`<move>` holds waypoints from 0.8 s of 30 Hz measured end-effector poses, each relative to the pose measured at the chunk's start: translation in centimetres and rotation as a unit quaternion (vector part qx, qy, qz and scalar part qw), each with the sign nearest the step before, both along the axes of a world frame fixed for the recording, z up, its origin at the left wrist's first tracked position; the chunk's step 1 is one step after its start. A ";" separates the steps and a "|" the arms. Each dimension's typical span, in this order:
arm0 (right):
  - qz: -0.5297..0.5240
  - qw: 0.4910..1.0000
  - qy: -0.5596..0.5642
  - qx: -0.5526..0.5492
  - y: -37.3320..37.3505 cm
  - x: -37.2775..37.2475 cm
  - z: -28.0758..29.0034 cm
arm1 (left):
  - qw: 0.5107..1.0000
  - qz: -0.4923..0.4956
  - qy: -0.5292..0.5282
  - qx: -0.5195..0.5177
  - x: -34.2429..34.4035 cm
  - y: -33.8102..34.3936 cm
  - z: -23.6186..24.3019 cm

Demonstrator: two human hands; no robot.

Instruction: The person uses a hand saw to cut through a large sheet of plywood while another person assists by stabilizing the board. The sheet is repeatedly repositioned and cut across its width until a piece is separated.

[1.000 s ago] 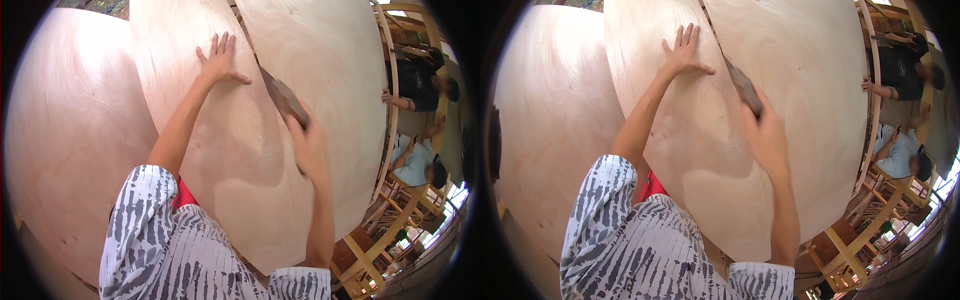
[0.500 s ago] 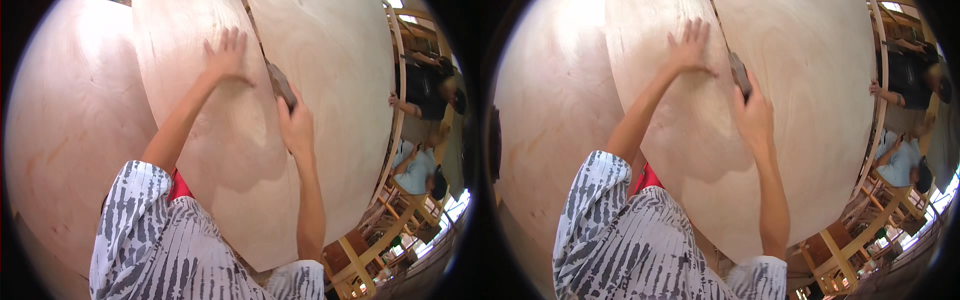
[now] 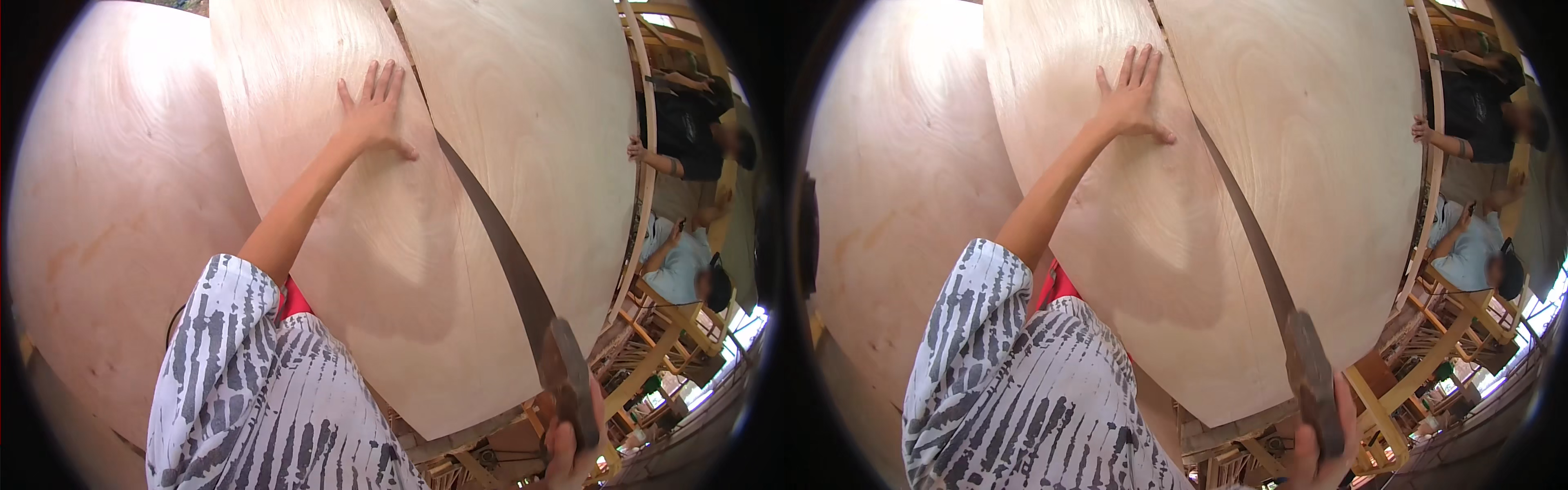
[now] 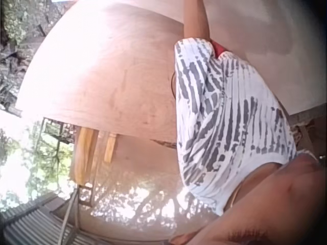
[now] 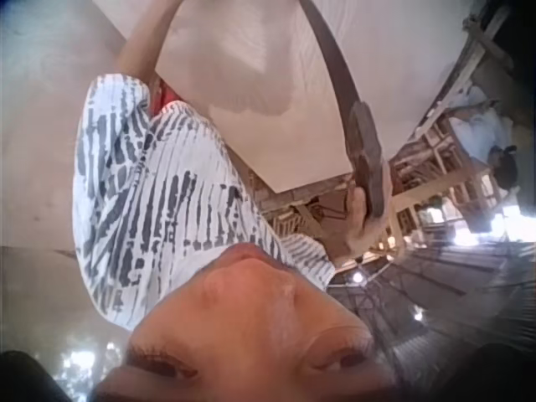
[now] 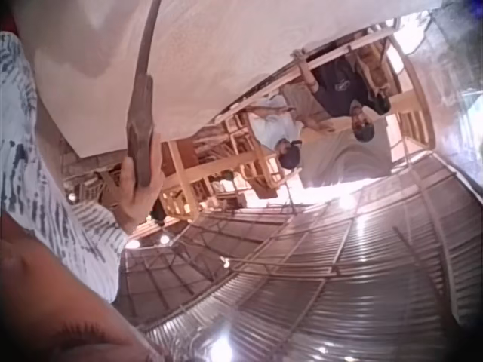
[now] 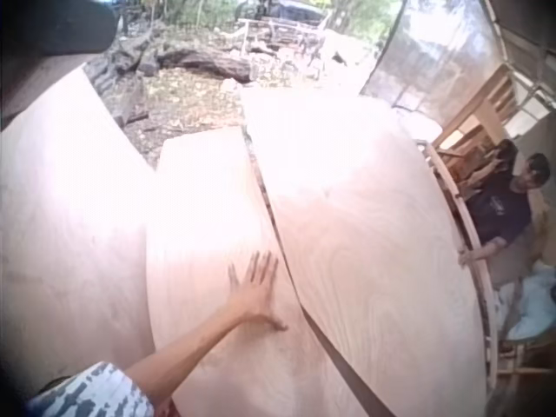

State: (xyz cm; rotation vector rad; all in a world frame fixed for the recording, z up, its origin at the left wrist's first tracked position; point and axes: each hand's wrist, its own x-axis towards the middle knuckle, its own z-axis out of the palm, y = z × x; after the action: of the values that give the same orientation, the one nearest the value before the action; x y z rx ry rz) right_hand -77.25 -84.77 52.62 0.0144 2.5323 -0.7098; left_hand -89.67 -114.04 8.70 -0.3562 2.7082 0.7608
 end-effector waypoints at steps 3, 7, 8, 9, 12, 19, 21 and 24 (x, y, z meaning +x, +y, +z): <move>0.060 0.998 0.004 0.033 -1.6 -0.6 -1.3 | 1.000 0.001 0.008 0.002 0.3 0.0 0.0; 0.121 0.987 0.057 -0.083 -5.1 -7.2 -22.7 | 0.999 0.017 0.015 -0.028 0.4 -1.4 -0.3; 0.115 0.988 0.077 -0.075 -6.6 -9.6 -25.9 | 1.000 0.007 0.026 -0.004 0.1 0.2 -0.5; 0.114 0.986 0.093 -0.072 -8.2 -11.6 -28.8 | 0.999 -0.005 0.034 0.010 -0.1 0.7 -0.9; 0.107 0.989 0.092 -0.048 -10.1 -15.2 -30.5 | 0.999 -0.011 0.037 0.036 -1.5 2.0 -1.2; -0.013 0.996 0.020 -0.082 -0.7 -4.3 -7.1 | 0.999 0.000 0.039 0.018 -0.5 -0.5 -0.9; -0.069 0.995 0.025 -0.070 5.6 1.3 2.4 | 0.999 -0.001 0.025 0.023 -1.2 0.5 -0.9; -0.118 0.966 -0.019 -0.231 16.3 7.6 8.7 | 0.999 0.008 0.034 -0.010 0.0 -0.8 -1.5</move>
State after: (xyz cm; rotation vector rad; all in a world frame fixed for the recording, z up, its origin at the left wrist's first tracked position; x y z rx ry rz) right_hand -69.66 -68.50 61.36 0.1678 2.2914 -1.3664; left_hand -89.62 -114.87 7.23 -0.3624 2.7818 0.7651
